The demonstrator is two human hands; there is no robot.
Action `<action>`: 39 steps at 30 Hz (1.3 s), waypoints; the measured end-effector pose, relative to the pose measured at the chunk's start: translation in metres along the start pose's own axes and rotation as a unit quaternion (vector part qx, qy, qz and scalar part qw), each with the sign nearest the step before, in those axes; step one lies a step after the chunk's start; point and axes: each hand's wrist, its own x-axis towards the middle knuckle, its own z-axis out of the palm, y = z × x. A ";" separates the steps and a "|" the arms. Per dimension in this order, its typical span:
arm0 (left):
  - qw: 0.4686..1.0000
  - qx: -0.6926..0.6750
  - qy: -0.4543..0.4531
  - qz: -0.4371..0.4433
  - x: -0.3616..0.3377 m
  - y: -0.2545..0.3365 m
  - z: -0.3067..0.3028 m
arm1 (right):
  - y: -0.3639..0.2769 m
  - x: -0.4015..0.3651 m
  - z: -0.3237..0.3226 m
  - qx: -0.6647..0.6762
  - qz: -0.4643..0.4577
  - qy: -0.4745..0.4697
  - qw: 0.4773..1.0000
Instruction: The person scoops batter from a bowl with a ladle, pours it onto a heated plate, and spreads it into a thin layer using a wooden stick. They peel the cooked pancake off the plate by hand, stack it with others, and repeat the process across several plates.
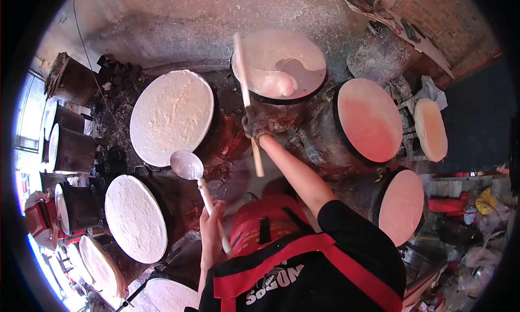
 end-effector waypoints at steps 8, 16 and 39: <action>1.000 0.023 -0.006 0.011 0.002 -0.003 0.034 | -0.067 -0.087 -0.111 -0.160 -0.112 0.119 0.973; 0.999 0.027 -0.041 0.011 0.015 0.001 0.100 | -0.072 -0.113 -0.116 -0.180 -0.001 0.029 0.983; 0.999 -0.015 -0.050 0.007 0.013 0.014 0.166 | -0.132 -0.049 -0.168 -0.287 -0.339 0.193 0.875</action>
